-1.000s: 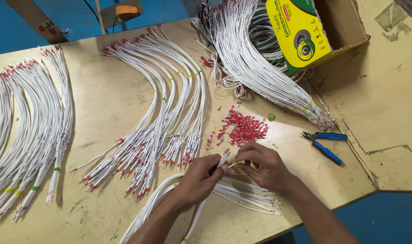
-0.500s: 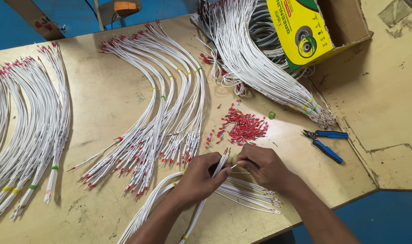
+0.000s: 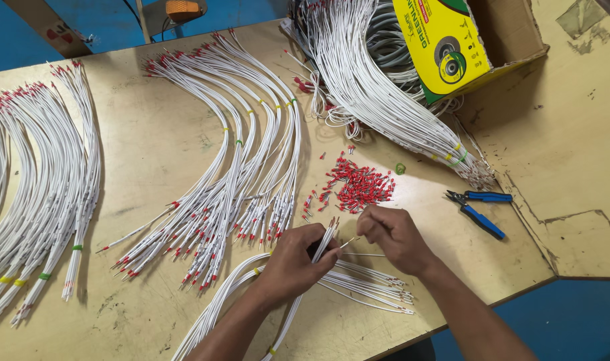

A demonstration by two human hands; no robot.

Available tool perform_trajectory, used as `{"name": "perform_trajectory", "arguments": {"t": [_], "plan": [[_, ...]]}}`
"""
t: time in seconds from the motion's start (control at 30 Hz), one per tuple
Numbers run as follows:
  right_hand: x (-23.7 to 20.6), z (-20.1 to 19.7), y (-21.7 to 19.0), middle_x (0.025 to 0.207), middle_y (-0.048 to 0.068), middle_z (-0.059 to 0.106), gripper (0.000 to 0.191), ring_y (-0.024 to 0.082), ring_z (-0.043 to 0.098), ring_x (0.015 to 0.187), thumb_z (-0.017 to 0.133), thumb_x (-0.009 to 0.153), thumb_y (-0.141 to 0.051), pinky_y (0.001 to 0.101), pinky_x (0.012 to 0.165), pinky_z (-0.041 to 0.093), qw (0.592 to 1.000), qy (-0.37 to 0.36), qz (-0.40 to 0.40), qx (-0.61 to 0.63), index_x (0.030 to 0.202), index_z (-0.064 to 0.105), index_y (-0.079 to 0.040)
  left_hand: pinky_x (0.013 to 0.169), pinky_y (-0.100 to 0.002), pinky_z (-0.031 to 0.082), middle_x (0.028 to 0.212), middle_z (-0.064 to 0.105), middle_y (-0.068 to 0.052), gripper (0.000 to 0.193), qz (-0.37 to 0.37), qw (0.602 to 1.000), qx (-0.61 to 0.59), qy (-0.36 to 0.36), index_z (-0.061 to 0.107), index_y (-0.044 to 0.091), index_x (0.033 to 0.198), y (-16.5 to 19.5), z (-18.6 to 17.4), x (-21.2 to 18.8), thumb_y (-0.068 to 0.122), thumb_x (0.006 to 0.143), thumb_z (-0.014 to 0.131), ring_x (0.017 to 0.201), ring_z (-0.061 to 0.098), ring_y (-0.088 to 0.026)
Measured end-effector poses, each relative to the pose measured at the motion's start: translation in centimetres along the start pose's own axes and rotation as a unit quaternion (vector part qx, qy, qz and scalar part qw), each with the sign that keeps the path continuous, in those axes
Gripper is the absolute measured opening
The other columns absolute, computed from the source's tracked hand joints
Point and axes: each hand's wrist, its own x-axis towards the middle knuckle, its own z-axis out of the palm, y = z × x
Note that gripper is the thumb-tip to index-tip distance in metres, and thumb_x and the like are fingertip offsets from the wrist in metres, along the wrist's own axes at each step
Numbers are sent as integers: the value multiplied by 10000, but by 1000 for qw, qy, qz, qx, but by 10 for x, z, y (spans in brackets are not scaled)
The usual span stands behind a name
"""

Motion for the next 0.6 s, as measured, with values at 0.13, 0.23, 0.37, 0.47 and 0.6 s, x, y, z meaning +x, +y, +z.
{"name": "perform_trajectory", "arguments": {"t": [0.13, 0.23, 0.37, 0.47, 0.6], "plan": [[-2, 4, -2, 678, -47, 521, 138, 41, 416, 627, 680, 929, -138, 249, 531, 371, 995, -41, 88, -37, 861, 631, -28, 566, -357, 479, 710, 658, -88, 166, -6, 1000, 11, 9, 700, 5, 849, -1, 1, 1, 145, 822, 783, 592, 600, -167], [-2, 7, 5, 677, -55, 480, 165, 36, 386, 633, 661, 966, -138, 244, 535, 343, 994, -44, 102, -16, 851, 627, -26, 567, -361, 478, 709, 655, -91, 168, 3, 1000, 19, 13, 696, 3, 840, -1, 3, 1, 141, 815, 788, 592, 605, -174], [0, -4, 13, 698, -75, 479, 150, 26, 388, 628, 640, 977, -125, 233, 533, 328, 991, 66, 103, 61, 862, 623, -30, 563, -358, 475, 694, 649, -90, 174, -9, 1000, 21, 16, 702, 4, 839, -1, 2, 0, 165, 839, 768, 586, 598, -177], [2, -17, 10, 692, -74, 509, 158, 17, 399, 620, 642, 988, -138, 226, 532, 336, 982, 163, 91, -6, 868, 635, -36, 565, -354, 475, 686, 652, -90, 187, -20, 1000, 8, 13, 705, 0, 847, -1, 1, 0, 180, 859, 752, 588, 593, -171], [5, -21, -9, 658, -35, 596, 93, 51, 452, 558, 705, 891, -140, 256, 502, 384, 972, 140, 102, -158, 895, 661, -58, 579, -344, 485, 698, 661, -85, 180, -16, 1000, -7, 13, 707, -3, 861, 0, -1, -1, 174, 869, 735, 603, 599, -155]]}}
